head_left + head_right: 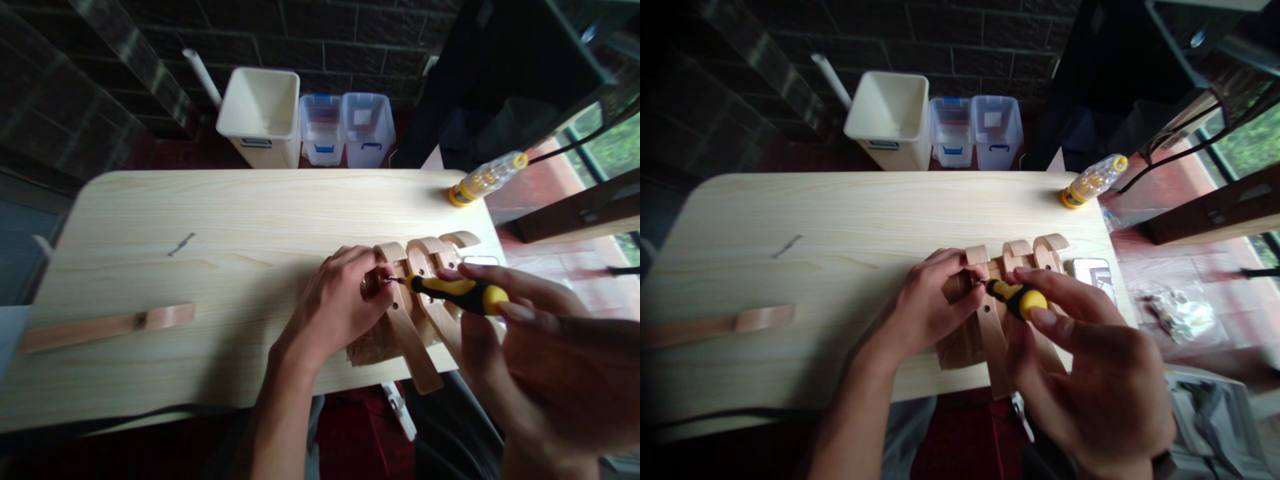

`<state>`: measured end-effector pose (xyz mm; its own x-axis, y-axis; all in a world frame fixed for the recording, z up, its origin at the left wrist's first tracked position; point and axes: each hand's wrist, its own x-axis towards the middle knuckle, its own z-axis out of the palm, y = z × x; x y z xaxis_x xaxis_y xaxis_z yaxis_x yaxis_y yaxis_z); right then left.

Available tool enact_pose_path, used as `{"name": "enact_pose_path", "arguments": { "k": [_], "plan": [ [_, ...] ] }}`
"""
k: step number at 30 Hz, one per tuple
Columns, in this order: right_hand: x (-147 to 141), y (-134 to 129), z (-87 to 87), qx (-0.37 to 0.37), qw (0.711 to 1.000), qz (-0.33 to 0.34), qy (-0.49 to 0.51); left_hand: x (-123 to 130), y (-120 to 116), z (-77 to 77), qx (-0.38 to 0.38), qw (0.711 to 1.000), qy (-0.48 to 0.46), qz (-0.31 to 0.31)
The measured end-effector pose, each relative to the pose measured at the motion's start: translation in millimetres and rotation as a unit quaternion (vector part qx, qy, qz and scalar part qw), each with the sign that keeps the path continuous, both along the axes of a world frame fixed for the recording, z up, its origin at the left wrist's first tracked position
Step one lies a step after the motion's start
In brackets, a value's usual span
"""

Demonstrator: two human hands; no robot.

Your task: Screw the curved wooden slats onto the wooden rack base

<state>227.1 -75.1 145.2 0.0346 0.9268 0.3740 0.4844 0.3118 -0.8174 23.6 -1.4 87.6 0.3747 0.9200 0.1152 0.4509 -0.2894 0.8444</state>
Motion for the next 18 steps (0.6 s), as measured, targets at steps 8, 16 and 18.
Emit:
{"name": "enact_pose_path", "arguments": {
  "k": [8, 16, 18],
  "plan": [
    [0.9, 0.2, -6.3, 0.017, 1.0, -0.025, -0.004, 1.0, 0.4, 0.3, 0.007, 1.0, 0.007, 0.008],
    [6.7, 0.8, -15.4, 0.024, 0.999, -0.036, 0.005, 1.4, 0.4, 2.4, -0.001, 1.0, 0.0, 0.012],
    [5.5, 0.6, -15.0, 0.035, 0.998, -0.044, -0.003, 1.3, 0.2, 1.7, 0.001, 1.0, 0.003, 0.013]
  ]
}}
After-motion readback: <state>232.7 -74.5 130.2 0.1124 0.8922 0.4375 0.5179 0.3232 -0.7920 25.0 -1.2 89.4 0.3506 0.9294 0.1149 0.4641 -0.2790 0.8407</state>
